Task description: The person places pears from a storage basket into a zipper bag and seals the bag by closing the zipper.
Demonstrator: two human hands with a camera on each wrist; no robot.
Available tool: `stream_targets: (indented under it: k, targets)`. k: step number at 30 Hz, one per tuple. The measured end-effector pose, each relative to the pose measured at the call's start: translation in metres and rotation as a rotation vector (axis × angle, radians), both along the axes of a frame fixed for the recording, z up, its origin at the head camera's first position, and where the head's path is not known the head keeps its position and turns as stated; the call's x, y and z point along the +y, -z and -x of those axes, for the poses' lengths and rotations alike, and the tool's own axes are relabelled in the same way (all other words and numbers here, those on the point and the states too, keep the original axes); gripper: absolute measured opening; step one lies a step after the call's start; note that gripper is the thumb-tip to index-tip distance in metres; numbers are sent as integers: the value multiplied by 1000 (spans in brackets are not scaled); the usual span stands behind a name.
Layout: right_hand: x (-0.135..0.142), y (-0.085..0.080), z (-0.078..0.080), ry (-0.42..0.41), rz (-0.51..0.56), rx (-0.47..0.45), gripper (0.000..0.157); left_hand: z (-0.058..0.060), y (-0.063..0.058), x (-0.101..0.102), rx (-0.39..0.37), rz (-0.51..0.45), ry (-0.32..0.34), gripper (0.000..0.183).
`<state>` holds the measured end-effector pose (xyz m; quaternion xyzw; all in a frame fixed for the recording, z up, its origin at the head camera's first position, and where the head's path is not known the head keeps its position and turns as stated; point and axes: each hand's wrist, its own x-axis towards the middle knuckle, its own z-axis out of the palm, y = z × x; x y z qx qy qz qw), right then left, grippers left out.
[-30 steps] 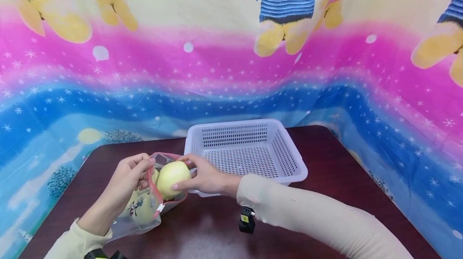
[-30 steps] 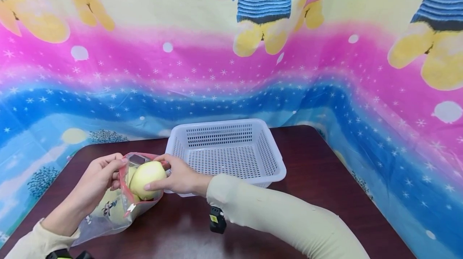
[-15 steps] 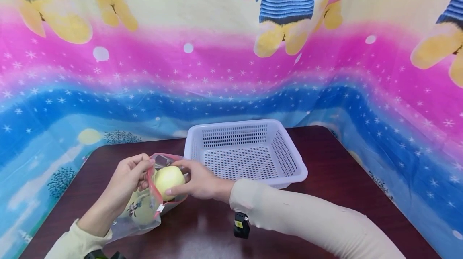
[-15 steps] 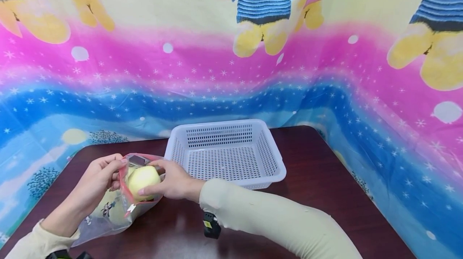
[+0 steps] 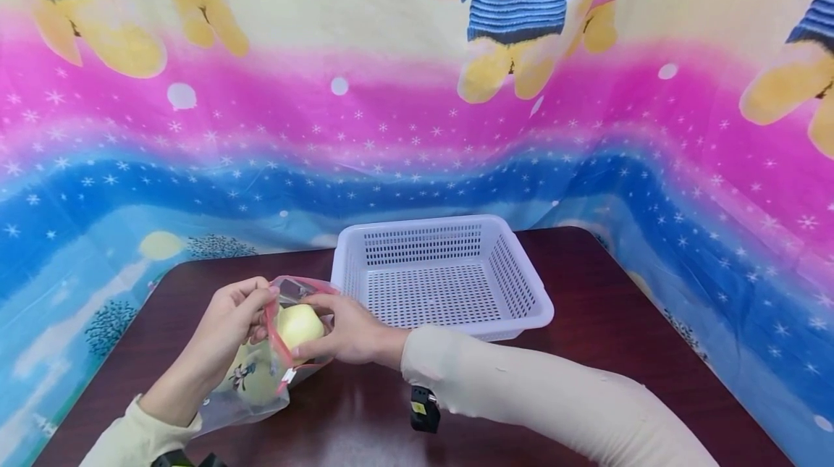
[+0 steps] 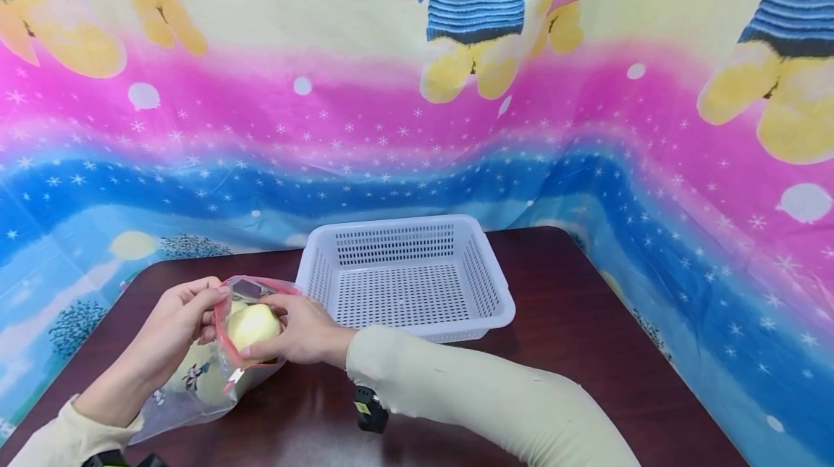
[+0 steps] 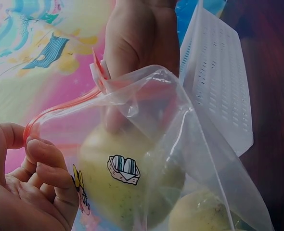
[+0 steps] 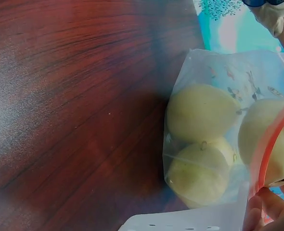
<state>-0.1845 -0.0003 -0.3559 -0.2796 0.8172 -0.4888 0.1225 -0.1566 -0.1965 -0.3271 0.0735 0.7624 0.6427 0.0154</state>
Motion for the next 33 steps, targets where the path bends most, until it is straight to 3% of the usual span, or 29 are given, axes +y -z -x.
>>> stream_targets:
  k: [17, 22, 27, 33]
  targets:
    - [-7, -3, -1, -40, -285, 261, 62, 0, -1, 0, -15, -1, 9, 34]
    - [-5, -2, -2, -56, -259, 248, 58, 1, -1, 1, -11, 7, 11, 34]
    - [0, 0, -3, -23, -174, 197, 45, 1, -1, 1, -16, 13, 11, 33]
    - [6, 1, -4, 22, -94, 211, 32, 0, -1, 1, -18, 11, 7, 32]
